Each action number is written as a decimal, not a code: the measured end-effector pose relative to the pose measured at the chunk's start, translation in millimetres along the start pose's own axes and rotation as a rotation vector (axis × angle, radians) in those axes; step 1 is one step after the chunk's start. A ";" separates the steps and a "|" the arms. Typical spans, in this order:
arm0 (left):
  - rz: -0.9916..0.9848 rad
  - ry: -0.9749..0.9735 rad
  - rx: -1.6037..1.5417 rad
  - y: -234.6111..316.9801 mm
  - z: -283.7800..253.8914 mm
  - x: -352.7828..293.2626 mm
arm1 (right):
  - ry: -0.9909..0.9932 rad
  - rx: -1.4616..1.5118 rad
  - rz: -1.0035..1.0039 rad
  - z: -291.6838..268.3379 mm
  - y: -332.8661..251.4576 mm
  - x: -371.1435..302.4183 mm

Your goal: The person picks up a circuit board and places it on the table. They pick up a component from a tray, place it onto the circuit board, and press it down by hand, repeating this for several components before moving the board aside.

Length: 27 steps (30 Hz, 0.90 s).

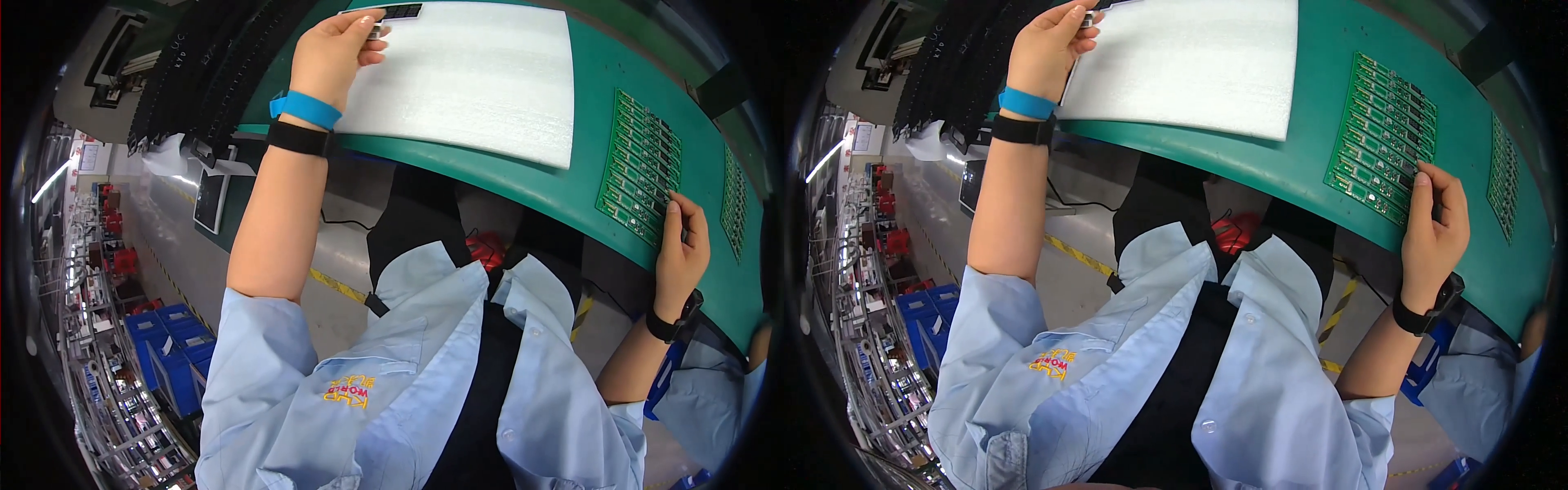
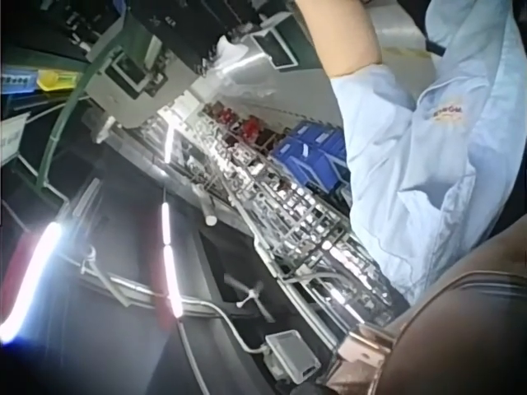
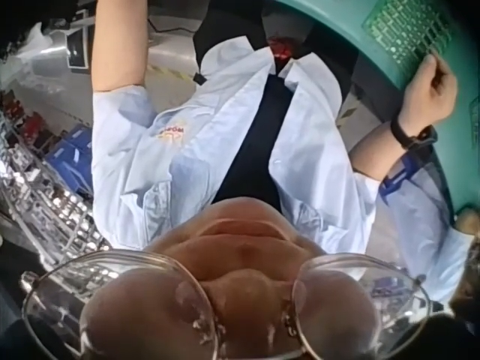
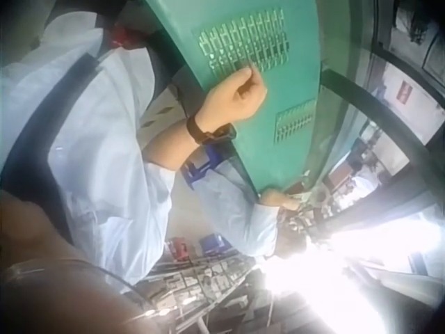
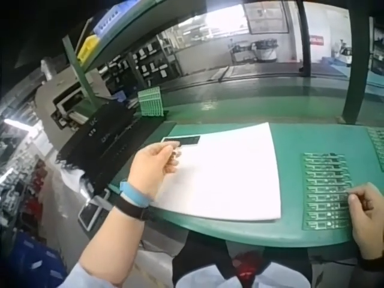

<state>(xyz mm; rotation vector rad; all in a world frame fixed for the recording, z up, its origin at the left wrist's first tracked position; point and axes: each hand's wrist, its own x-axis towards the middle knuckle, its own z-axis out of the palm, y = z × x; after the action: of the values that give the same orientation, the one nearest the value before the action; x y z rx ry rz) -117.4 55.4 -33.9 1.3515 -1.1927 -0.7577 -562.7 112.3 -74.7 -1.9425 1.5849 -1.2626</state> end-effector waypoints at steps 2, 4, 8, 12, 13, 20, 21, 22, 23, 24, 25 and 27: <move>-0.093 -0.068 -0.202 -1.9 5.4 -9.5 | 0.035 0.038 0.012 -0.1 -2.8 0.2; -0.270 -0.211 -0.585 0.7 14.9 -22.7 | 0.050 0.048 0.017 -2.7 -4.5 -1.4; -0.246 -0.265 -0.673 29.8 61.6 -62.4 | 0.093 0.160 0.069 -14.5 -8.2 -9.2; -0.298 -0.401 -0.571 56.5 89.7 -109.4 | 0.121 0.197 0.037 -11.2 -51.4 -27.6; -0.308 -0.417 -0.582 58.8 96.8 -118.8 | 0.042 0.188 -0.088 -6.1 -63.4 -28.9; -0.572 -0.683 -0.743 56.7 131.1 -155.0 | -0.441 0.269 -0.363 6.1 -98.4 -18.8; -0.576 -0.689 -0.753 55.7 133.9 -156.4 | -0.443 0.258 -0.358 6.4 -94.6 -19.5; -0.551 -0.692 -0.741 54.8 136.3 -157.8 | -0.457 0.285 -0.338 7.4 -90.1 -21.2; -0.526 -0.693 -0.729 53.9 138.3 -159.0 | -0.471 0.312 -0.319 8.5 -85.7 -23.3; -0.504 -0.691 -0.713 53.2 138.8 -160.8 | -0.485 0.345 -0.299 9.7 -83.0 -26.3; -0.509 -0.692 -0.716 52.0 139.4 -161.7 | -0.488 0.343 -0.294 10.5 -81.2 -28.9; -0.535 -0.703 -0.763 48.7 141.0 -162.1 | -0.466 0.393 -0.216 12.0 -78.4 -33.6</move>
<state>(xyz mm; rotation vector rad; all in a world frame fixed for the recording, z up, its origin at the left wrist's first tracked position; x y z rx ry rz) -305.5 169.8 -42.6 0.7457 -0.8690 -1.9555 -504.8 165.1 -38.9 -1.9901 0.8512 -0.9986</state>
